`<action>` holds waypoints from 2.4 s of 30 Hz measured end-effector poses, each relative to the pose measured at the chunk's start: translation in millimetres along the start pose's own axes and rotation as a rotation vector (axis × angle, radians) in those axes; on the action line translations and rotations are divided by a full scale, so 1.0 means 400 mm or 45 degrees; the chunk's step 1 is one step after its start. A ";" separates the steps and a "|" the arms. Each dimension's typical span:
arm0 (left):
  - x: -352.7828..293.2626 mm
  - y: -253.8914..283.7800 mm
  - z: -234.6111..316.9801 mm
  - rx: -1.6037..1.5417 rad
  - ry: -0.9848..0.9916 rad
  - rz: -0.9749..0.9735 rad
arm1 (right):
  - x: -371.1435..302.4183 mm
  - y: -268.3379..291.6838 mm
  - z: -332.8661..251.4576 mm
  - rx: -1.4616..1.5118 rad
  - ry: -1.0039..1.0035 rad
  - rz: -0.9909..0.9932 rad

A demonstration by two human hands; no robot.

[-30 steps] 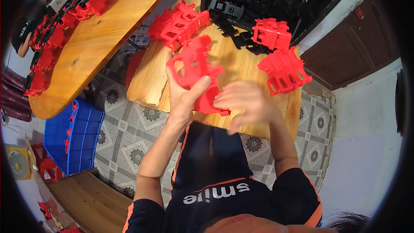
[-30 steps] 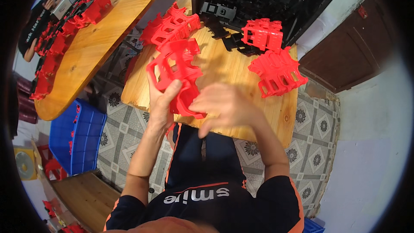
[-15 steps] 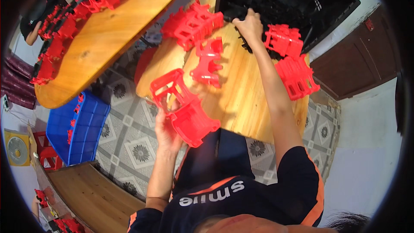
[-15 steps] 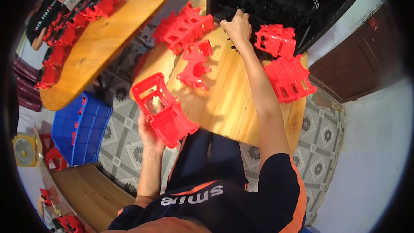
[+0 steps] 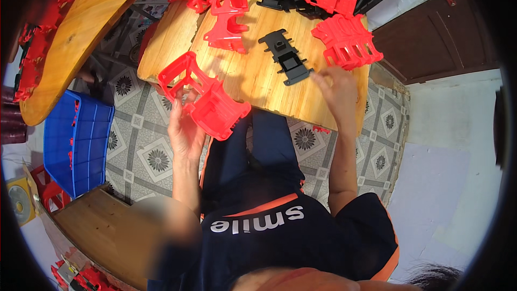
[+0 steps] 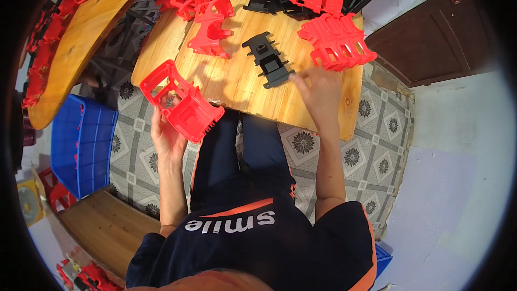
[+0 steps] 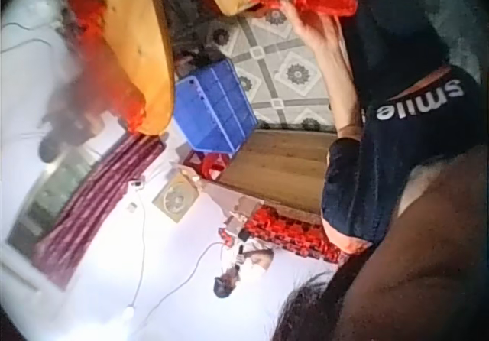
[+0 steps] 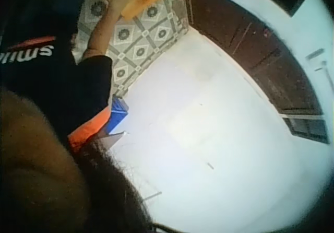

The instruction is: The recorder is assembling red plastic toy car frames by inserting black interior components.

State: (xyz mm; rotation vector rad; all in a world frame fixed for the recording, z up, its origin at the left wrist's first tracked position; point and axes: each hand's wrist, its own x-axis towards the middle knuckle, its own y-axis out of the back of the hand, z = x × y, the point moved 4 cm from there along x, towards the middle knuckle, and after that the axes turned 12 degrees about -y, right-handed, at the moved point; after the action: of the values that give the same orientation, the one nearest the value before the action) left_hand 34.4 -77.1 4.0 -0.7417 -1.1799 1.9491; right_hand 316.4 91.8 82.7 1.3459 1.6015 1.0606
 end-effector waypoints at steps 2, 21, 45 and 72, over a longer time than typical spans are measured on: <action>-0.006 -0.021 -0.006 0.049 -0.014 -0.012 | 0.043 0.004 -0.033 0.151 0.361 0.285; -0.026 -0.038 -0.019 0.146 -0.063 -0.179 | -0.188 0.004 -0.226 0.783 0.506 -0.007; -0.046 -0.154 0.038 0.476 -0.558 -0.205 | -0.192 -0.140 -0.313 1.400 0.655 -0.930; 0.498 -0.376 0.323 1.453 -1.559 -0.123 | 0.100 -0.268 -0.314 0.857 0.673 0.166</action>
State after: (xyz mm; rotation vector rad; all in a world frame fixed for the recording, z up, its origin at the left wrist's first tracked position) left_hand -135.3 70.2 173.2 1.1987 -0.3785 2.4951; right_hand 157.4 107.2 24.7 1.7040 2.4419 1.0511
